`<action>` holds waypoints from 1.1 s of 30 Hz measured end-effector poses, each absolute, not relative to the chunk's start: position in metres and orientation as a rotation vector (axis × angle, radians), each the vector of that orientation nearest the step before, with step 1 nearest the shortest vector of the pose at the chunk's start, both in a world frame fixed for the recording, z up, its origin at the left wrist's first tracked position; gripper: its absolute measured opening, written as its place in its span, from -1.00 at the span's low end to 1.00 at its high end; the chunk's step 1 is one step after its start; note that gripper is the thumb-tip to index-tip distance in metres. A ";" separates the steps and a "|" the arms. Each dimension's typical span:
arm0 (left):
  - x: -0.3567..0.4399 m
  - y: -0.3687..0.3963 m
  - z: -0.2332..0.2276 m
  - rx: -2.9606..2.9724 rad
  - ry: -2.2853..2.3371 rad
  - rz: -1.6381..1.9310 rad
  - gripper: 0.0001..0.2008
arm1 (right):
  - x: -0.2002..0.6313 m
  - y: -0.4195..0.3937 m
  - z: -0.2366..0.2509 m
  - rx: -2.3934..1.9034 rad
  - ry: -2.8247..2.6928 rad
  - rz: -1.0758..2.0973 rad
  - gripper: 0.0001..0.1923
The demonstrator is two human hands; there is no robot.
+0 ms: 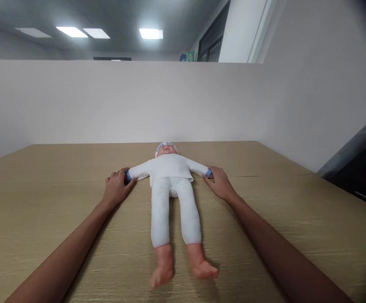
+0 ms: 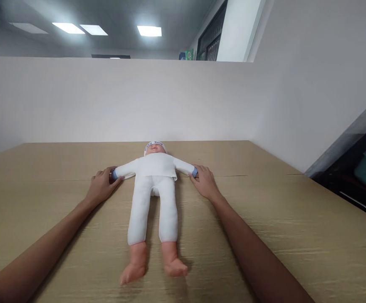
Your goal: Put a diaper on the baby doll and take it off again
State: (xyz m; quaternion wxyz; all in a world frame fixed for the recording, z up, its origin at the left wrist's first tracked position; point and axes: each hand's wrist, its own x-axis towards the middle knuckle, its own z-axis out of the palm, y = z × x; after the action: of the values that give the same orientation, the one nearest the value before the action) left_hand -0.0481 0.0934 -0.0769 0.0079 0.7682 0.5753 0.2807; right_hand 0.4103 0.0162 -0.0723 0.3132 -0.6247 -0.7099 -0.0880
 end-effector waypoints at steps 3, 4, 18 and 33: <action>-0.049 0.099 -0.077 2.375 1.854 0.858 -0.43 | 0.413 0.020 -0.075 -1.663 -1.868 -0.233 -0.53; -0.049 0.101 -0.077 2.376 1.862 0.855 -0.44 | 0.414 0.021 -0.075 -1.667 -1.869 -0.229 -0.53; -0.066 0.135 -0.101 2.403 1.592 0.959 -0.42 | 0.430 0.032 -0.083 -1.762 -1.880 -0.135 -0.42; -0.062 0.098 -0.108 2.348 1.640 1.116 -0.30 | 0.386 -0.010 -0.075 -2.136 -1.609 -0.152 -0.20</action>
State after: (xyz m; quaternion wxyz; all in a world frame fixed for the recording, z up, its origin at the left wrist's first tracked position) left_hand -0.0623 0.0985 -0.1082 0.0335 0.7634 0.5333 0.3629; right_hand 0.3862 -0.0096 -0.0753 0.2295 -0.7760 -0.5848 -0.0552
